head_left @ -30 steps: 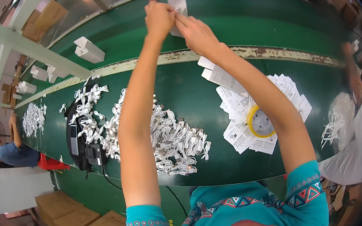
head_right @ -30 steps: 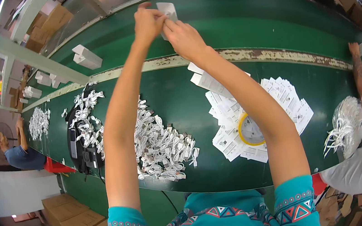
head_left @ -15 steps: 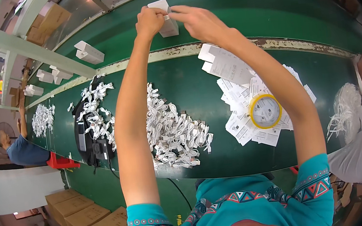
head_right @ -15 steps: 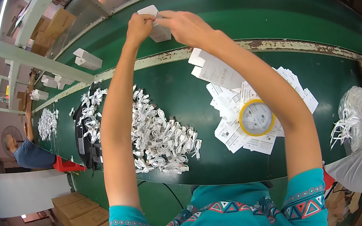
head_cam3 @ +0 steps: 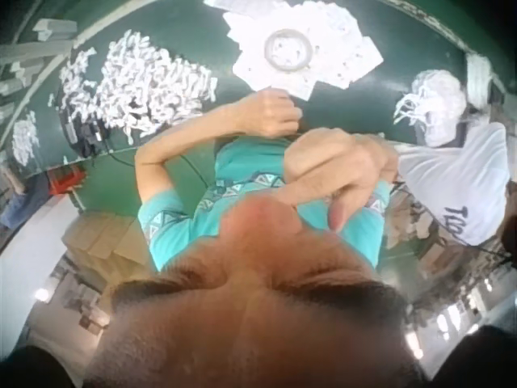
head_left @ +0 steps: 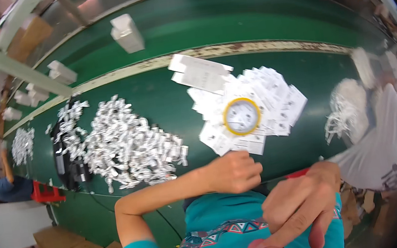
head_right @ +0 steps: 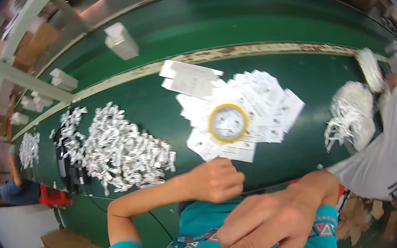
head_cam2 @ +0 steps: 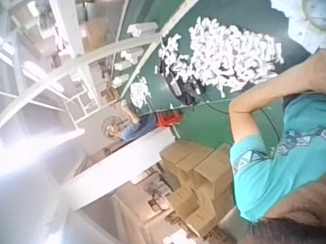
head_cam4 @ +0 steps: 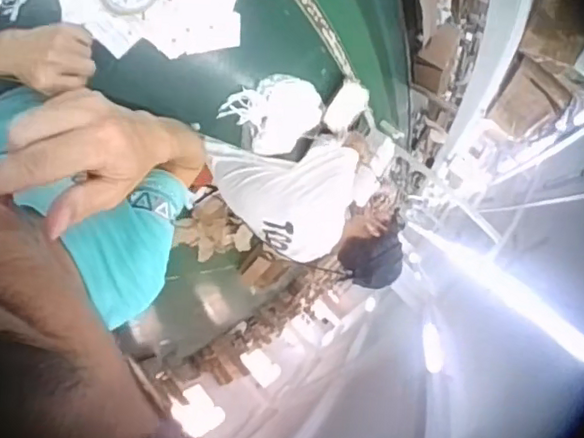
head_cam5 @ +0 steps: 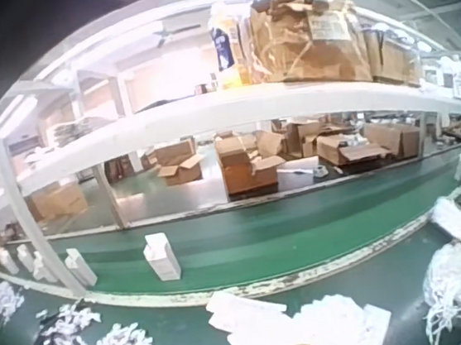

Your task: The person packs product boxes by hand, repeatedly picking up coiled charging cables and paper manuals from the workbench and placing them into the open boxes.

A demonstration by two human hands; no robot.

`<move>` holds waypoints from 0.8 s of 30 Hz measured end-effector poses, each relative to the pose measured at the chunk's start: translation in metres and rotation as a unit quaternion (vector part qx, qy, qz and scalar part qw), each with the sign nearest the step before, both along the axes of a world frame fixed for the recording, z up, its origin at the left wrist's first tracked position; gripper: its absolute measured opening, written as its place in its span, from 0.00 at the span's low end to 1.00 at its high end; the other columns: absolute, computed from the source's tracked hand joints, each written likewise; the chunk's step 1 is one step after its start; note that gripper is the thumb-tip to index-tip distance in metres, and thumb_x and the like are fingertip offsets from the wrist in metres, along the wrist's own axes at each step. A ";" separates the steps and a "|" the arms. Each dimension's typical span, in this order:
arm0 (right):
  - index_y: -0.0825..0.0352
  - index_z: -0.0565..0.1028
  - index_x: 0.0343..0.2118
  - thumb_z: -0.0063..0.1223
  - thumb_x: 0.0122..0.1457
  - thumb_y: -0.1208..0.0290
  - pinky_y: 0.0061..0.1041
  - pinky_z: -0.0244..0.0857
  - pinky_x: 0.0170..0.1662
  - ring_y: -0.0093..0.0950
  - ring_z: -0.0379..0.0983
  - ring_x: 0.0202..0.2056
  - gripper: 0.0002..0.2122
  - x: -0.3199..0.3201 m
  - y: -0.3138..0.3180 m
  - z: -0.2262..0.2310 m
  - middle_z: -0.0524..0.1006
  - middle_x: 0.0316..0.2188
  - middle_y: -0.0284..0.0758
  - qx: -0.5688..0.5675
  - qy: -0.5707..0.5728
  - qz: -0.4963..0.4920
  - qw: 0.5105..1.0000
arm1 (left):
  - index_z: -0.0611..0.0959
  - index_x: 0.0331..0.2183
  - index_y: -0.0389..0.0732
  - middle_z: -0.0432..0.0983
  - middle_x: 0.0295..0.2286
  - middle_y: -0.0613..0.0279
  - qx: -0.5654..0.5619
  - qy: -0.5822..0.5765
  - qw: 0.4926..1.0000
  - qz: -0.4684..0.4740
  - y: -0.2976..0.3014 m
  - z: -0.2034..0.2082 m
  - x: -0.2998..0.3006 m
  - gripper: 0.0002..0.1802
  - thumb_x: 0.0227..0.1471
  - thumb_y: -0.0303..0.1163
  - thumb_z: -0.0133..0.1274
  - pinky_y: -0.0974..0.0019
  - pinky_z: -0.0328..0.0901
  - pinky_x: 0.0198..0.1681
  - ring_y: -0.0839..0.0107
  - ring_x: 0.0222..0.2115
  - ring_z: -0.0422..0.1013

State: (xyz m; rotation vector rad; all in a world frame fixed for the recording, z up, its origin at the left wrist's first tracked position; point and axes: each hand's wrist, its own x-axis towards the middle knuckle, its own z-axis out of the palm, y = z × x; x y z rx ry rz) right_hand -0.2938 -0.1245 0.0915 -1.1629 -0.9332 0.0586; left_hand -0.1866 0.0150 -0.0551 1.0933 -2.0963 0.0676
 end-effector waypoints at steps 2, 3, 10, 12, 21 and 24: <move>0.80 0.81 0.44 0.54 0.67 0.58 0.30 0.65 0.26 0.32 0.72 0.23 0.23 -0.007 -0.015 0.001 0.75 0.23 0.38 -0.026 -0.070 -0.062 0.995 | 0.72 0.18 0.43 0.66 0.22 0.64 0.019 0.043 0.998 -0.048 -0.005 -0.019 -0.043 0.10 0.38 0.34 0.56 0.63 0.61 0.26 0.68 0.21 0.68; 0.75 0.84 0.41 0.54 0.68 0.59 0.29 0.65 0.28 0.32 0.72 0.21 0.19 -0.018 -0.022 -0.004 0.74 0.20 0.35 -0.018 -0.088 -0.143 0.986 | 0.73 0.19 0.43 0.67 0.23 0.63 0.040 0.042 0.995 -0.076 -0.010 -0.031 -0.062 0.09 0.39 0.34 0.57 0.62 0.61 0.27 0.67 0.22 0.69; 0.69 0.82 0.29 0.68 0.54 0.70 0.21 0.57 0.27 0.17 0.64 0.24 0.07 0.019 -0.155 -0.136 0.74 0.23 0.29 -0.264 0.182 -0.631 0.707 | 0.74 0.22 0.41 0.67 0.23 0.61 0.069 0.029 0.984 -0.163 -0.035 -0.075 -0.110 0.08 0.39 0.33 0.56 0.61 0.61 0.27 0.65 0.24 0.69; 0.69 0.81 0.28 0.68 0.55 0.71 0.23 0.58 0.30 0.20 0.64 0.27 0.07 0.024 -0.156 -0.160 0.72 0.25 0.29 -0.345 0.194 -0.643 0.656 | 0.74 0.22 0.41 0.68 0.23 0.61 0.092 0.011 0.981 -0.169 -0.038 -0.075 -0.110 0.08 0.39 0.32 0.56 0.61 0.62 0.28 0.65 0.24 0.69; 0.67 0.72 0.23 0.73 0.48 0.69 0.31 0.59 0.38 0.32 0.63 0.33 0.15 0.034 -0.133 -0.179 0.72 0.26 0.33 -0.418 0.107 -0.668 0.607 | 0.77 0.23 0.39 0.72 0.26 0.57 0.217 0.035 0.962 -0.162 -0.036 -0.071 -0.107 0.06 0.40 0.27 0.58 0.59 0.66 0.38 0.62 0.30 0.74; 0.67 0.73 0.24 0.72 0.49 0.71 0.30 0.59 0.38 0.32 0.64 0.33 0.13 0.036 -0.134 -0.183 0.73 0.27 0.33 -0.386 0.115 -0.663 0.632 | 0.77 0.24 0.39 0.72 0.27 0.57 0.235 0.051 0.957 -0.161 -0.035 -0.068 -0.103 0.05 0.41 0.26 0.57 0.60 0.66 0.40 0.62 0.31 0.74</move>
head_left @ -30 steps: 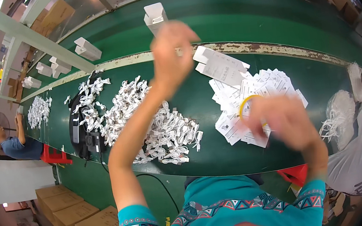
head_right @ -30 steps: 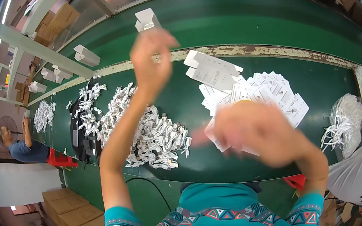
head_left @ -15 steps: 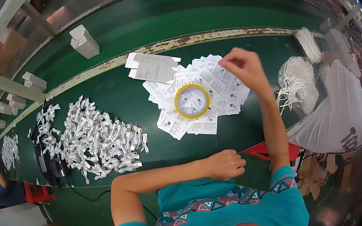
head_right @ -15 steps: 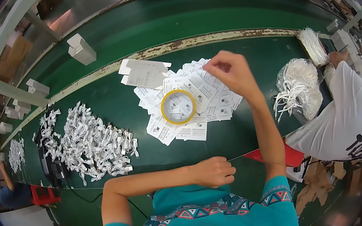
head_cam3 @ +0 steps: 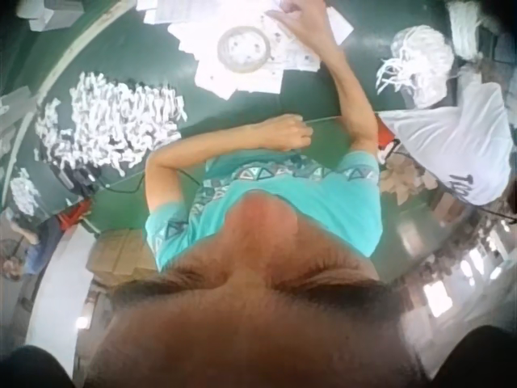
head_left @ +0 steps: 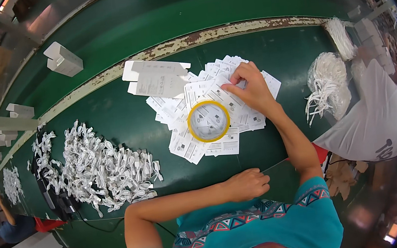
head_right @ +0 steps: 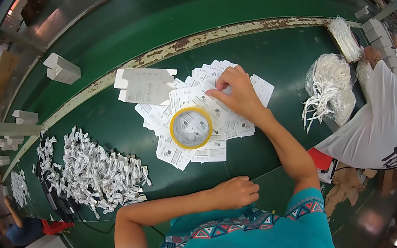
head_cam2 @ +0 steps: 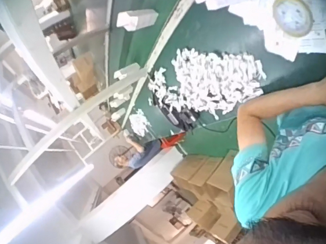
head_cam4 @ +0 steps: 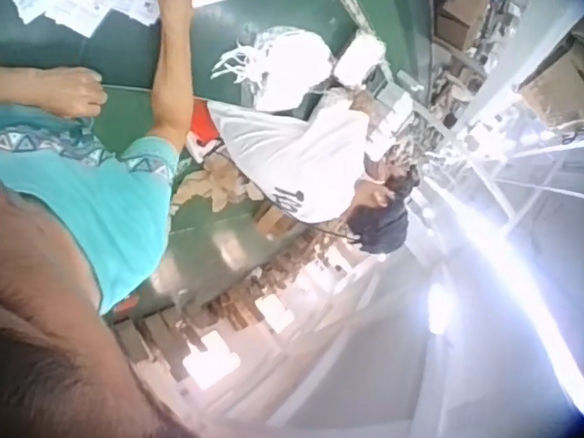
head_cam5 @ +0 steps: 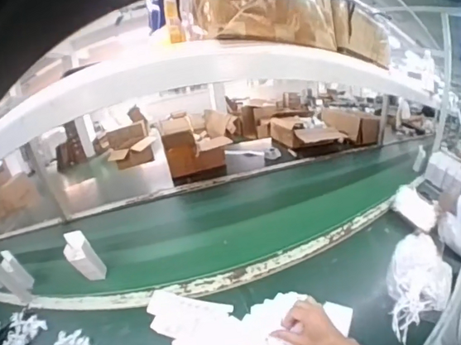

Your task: The person packs product boxes by hand, repeatedly picking up coiled charging cables and paper manuals from the workbench and placing them into the open boxes.

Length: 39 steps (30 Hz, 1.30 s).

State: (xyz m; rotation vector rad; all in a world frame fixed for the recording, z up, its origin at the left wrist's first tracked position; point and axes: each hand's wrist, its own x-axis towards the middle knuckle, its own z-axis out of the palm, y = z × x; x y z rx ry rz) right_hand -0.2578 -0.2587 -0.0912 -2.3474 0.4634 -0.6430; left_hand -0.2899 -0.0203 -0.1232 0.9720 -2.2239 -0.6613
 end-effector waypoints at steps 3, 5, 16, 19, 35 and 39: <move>0.68 0.76 0.26 0.69 0.51 0.75 0.30 0.59 0.38 0.31 0.65 0.33 0.09 -0.002 -0.001 0.000 0.75 0.28 0.33 -0.029 -0.033 0.023 0.999 | 0.76 0.24 0.39 0.70 0.27 0.57 0.009 0.012 1.000 0.001 -0.001 -0.002 0.001 0.05 0.43 0.26 0.56 0.60 0.65 0.39 0.63 0.31 0.73; 0.69 0.77 0.27 0.68 0.52 0.77 0.29 0.61 0.38 0.32 0.67 0.34 0.07 -0.004 0.000 0.003 0.75 0.29 0.34 -0.049 -0.029 0.019 0.998 | 0.75 0.25 0.40 0.68 0.26 0.58 0.011 0.019 1.000 0.002 -0.001 -0.001 0.002 0.05 0.44 0.27 0.55 0.61 0.64 0.37 0.64 0.30 0.72; 0.72 0.78 0.32 0.61 0.57 0.82 0.26 0.68 0.34 0.32 0.73 0.29 0.03 0.002 0.002 -0.010 0.76 0.31 0.38 -0.076 -0.112 0.013 0.991 | 0.75 0.26 0.38 0.69 0.28 0.57 0.028 0.105 0.994 0.023 0.000 -0.003 0.002 0.05 0.43 0.26 0.55 0.58 0.64 0.37 0.60 0.31 0.71; 0.71 0.76 0.36 0.55 0.64 0.78 0.22 0.66 0.35 0.24 0.71 0.30 0.03 -0.005 0.002 -0.013 0.75 0.28 0.35 -0.043 -0.065 -0.055 0.995 | 0.77 0.25 0.38 0.70 0.28 0.56 0.023 0.090 0.995 0.025 -0.001 -0.007 -0.001 0.05 0.42 0.26 0.56 0.57 0.65 0.38 0.58 0.31 0.72; 0.67 0.71 0.32 0.62 0.63 0.72 0.18 0.50 0.24 0.14 0.57 0.20 0.09 -0.003 0.007 -0.015 0.68 0.17 0.29 -0.009 -0.054 -0.069 0.996 | 0.78 0.22 0.37 0.73 0.26 0.53 -0.006 0.087 0.995 0.038 0.001 -0.011 -0.005 0.05 0.41 0.28 0.56 0.54 0.67 0.37 0.54 0.28 0.74; 0.68 0.71 0.32 0.60 0.64 0.71 0.19 0.53 0.26 0.16 0.59 0.24 0.09 -0.005 0.001 -0.017 0.66 0.20 0.30 -0.021 -0.007 -0.060 0.998 | 0.78 0.22 0.38 0.73 0.26 0.54 -0.002 0.084 0.996 0.034 0.000 -0.011 -0.006 0.05 0.41 0.28 0.57 0.54 0.67 0.37 0.54 0.28 0.74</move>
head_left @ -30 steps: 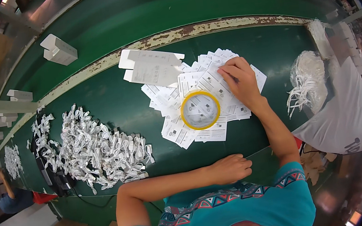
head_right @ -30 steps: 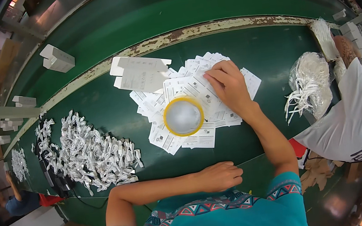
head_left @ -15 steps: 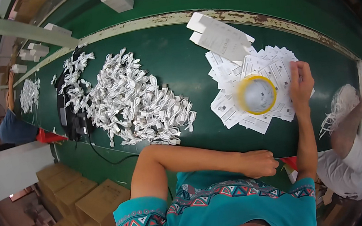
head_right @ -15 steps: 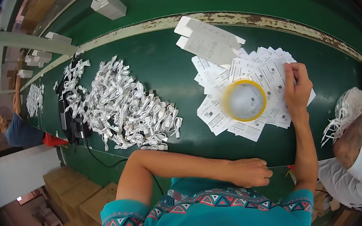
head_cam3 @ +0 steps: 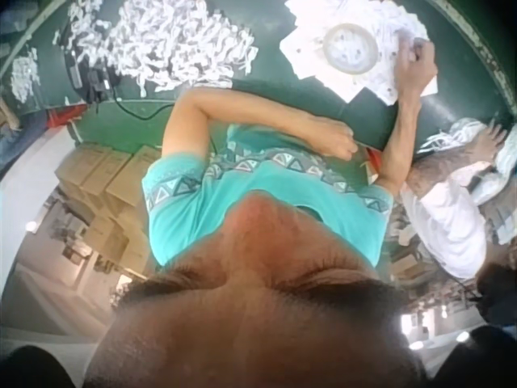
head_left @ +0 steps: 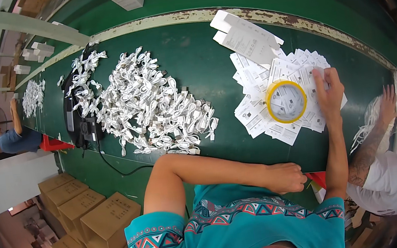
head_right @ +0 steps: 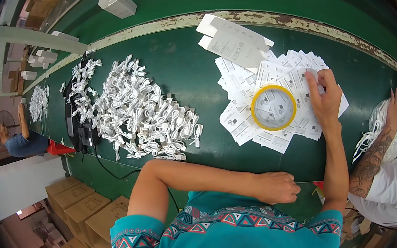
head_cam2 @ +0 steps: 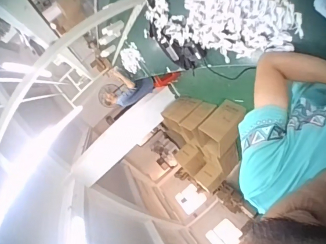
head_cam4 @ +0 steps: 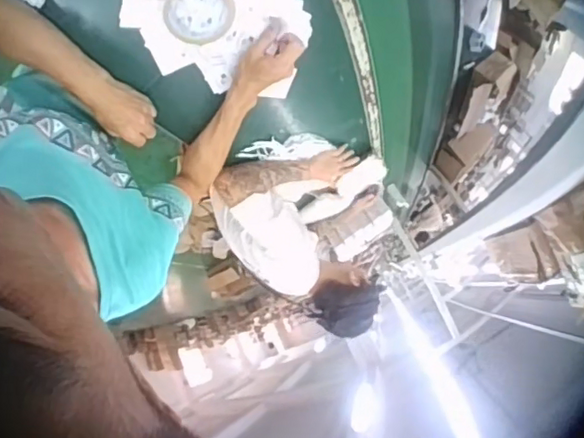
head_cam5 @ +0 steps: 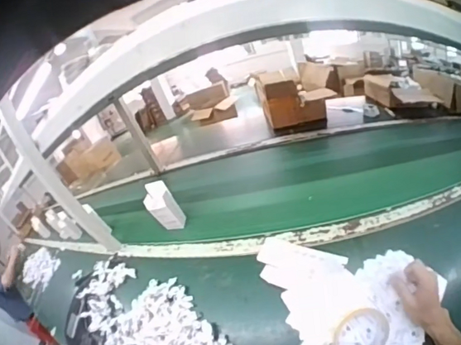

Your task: The person packs product boxes by hand, repeatedly picking up coiled charging cables and paper manuals from the workbench and placing them into the open boxes.

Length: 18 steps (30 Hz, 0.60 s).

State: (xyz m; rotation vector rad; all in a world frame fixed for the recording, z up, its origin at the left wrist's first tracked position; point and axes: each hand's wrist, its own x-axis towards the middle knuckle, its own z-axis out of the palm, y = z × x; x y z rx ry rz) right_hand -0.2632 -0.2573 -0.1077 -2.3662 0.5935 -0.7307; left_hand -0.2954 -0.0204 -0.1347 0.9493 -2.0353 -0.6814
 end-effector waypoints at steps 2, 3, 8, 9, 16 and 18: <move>0.69 0.73 0.31 0.60 0.64 0.71 0.20 0.53 0.24 0.17 0.59 0.21 0.09 0.001 0.001 0.002 0.70 0.19 0.32 -0.012 -0.005 -0.002 1.000 | 0.78 0.22 0.38 0.73 0.26 0.54 0.001 0.004 1.000 -0.001 0.000 0.001 0.001 0.05 0.41 0.28 0.57 0.54 0.67 0.37 0.54 0.28 0.74; 0.70 0.76 0.34 0.59 0.64 0.71 0.21 0.57 0.26 0.19 0.65 0.22 0.07 0.001 0.003 0.004 0.75 0.22 0.35 -0.010 -0.005 0.005 1.000 | 0.78 0.22 0.38 0.72 0.25 0.54 0.001 0.006 1.000 -0.003 -0.001 0.001 0.002 0.05 0.40 0.28 0.57 0.54 0.67 0.37 0.54 0.28 0.74; 0.72 0.82 0.41 0.56 0.65 0.73 0.24 0.69 0.33 0.30 0.80 0.29 0.08 0.000 0.003 0.003 0.84 0.33 0.44 -0.017 -0.008 0.008 1.000 | 0.77 0.21 0.38 0.72 0.25 0.54 0.007 0.004 1.000 -0.009 0.000 0.001 0.002 0.05 0.40 0.28 0.56 0.54 0.66 0.37 0.55 0.28 0.73; 0.72 0.82 0.41 0.56 0.64 0.73 0.26 0.71 0.34 0.31 0.81 0.31 0.09 0.000 0.002 0.003 0.84 0.35 0.45 -0.016 -0.004 0.010 1.000 | 0.77 0.22 0.38 0.72 0.25 0.54 0.002 0.002 1.000 -0.005 0.000 0.001 0.002 0.05 0.40 0.28 0.57 0.54 0.66 0.37 0.55 0.28 0.73; 0.74 0.82 0.41 0.58 0.63 0.74 0.27 0.72 0.36 0.33 0.82 0.32 0.08 0.001 0.001 0.004 0.84 0.36 0.46 -0.027 -0.002 0.030 0.999 | 0.77 0.22 0.38 0.72 0.25 0.55 -0.003 -0.012 1.000 -0.002 -0.001 0.003 0.003 0.05 0.39 0.28 0.57 0.55 0.66 0.37 0.56 0.28 0.73; 0.74 0.82 0.40 0.58 0.63 0.74 0.26 0.72 0.36 0.33 0.81 0.32 0.08 0.000 0.001 0.003 0.84 0.36 0.46 -0.035 -0.003 0.030 0.999 | 0.77 0.22 0.38 0.72 0.25 0.55 -0.002 -0.009 1.000 -0.004 -0.001 0.003 0.002 0.05 0.39 0.28 0.57 0.55 0.66 0.38 0.56 0.28 0.73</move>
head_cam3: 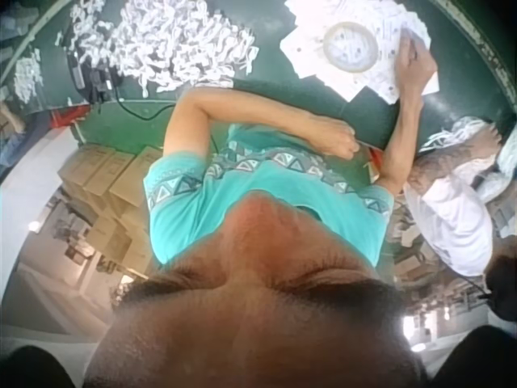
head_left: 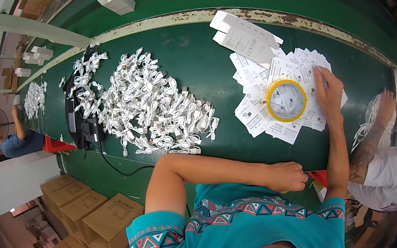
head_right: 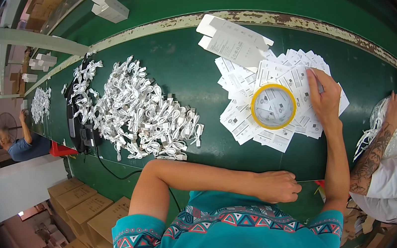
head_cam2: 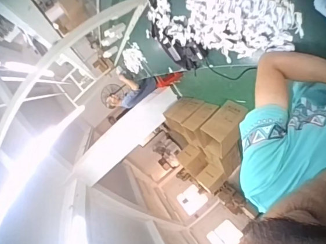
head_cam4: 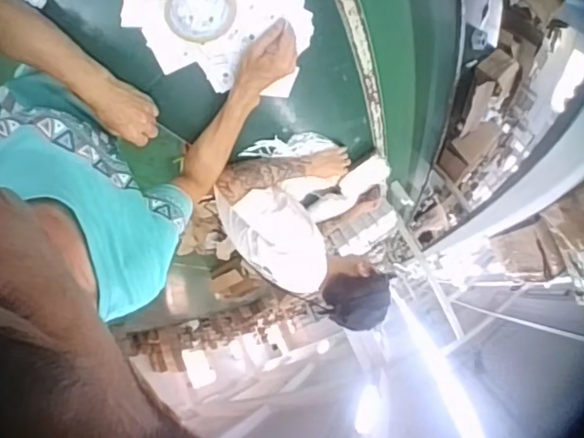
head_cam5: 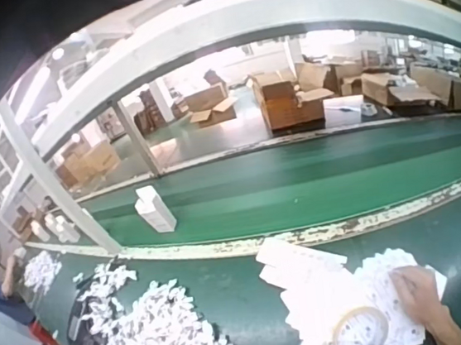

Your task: The person packs product boxes by hand, repeatedly picking up coiled charging cables and paper manuals from the workbench and placing them into the open boxes.

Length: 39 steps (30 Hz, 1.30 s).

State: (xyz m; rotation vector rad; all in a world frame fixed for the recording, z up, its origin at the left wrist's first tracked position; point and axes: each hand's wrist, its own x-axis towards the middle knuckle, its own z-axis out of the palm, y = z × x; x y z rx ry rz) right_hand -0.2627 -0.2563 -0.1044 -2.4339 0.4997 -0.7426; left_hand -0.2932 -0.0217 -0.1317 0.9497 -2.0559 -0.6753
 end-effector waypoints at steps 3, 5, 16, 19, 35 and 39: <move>0.74 0.82 0.40 0.58 0.63 0.75 0.27 0.72 0.36 0.33 0.81 0.32 0.08 0.000 0.001 0.000 0.84 0.36 0.46 -0.003 0.000 0.001 1.000 | 0.77 0.22 0.38 0.72 0.25 0.54 0.001 0.002 1.000 -0.001 0.000 -0.001 -0.001 0.06 0.38 0.27 0.58 0.55 0.66 0.38 0.56 0.28 0.73; 0.74 0.82 0.40 0.58 0.63 0.75 0.27 0.72 0.36 0.33 0.81 0.32 0.08 0.001 0.002 0.001 0.84 0.36 0.45 0.001 0.001 0.003 1.000 | 0.77 0.22 0.38 0.72 0.26 0.54 0.001 0.002 1.000 -0.001 0.001 -0.001 -0.001 0.06 0.38 0.28 0.58 0.55 0.66 0.38 0.55 0.28 0.74; 0.74 0.82 0.39 0.58 0.62 0.76 0.27 0.72 0.36 0.34 0.82 0.32 0.07 0.003 0.000 0.001 0.84 0.35 0.46 -0.001 0.002 0.010 1.000 | 0.78 0.24 0.38 0.73 0.27 0.55 0.003 -0.019 1.000 -0.006 -0.001 -0.001 0.000 0.08 0.37 0.28 0.60 0.55 0.67 0.39 0.56 0.30 0.74; 0.74 0.82 0.39 0.59 0.62 0.76 0.28 0.73 0.36 0.35 0.82 0.32 0.07 0.000 -0.001 0.004 0.84 0.34 0.45 -0.004 0.005 0.001 1.000 | 0.78 0.24 0.38 0.73 0.27 0.54 0.007 -0.016 1.000 -0.015 -0.002 0.001 0.000 0.08 0.37 0.28 0.60 0.55 0.67 0.39 0.56 0.30 0.74; 0.72 0.82 0.37 0.59 0.60 0.74 0.34 0.73 0.40 0.41 0.81 0.35 0.06 -0.005 -0.002 0.001 0.84 0.35 0.44 -0.013 -0.035 0.018 0.999 | 0.79 0.22 0.35 0.73 0.22 0.55 0.056 0.412 0.909 0.031 0.008 0.208 0.126 0.04 0.44 0.23 0.50 0.59 0.62 0.24 0.60 0.22 0.70; 0.71 0.81 0.38 0.60 0.59 0.75 0.36 0.72 0.38 0.41 0.80 0.33 0.07 0.001 -0.001 0.007 0.83 0.34 0.44 -0.011 -0.032 0.044 0.998 | 0.69 0.15 0.41 0.70 0.15 0.64 -0.093 0.493 0.854 -0.134 0.033 0.241 0.143 0.14 0.47 0.35 0.50 0.61 0.55 0.22 0.63 0.15 0.65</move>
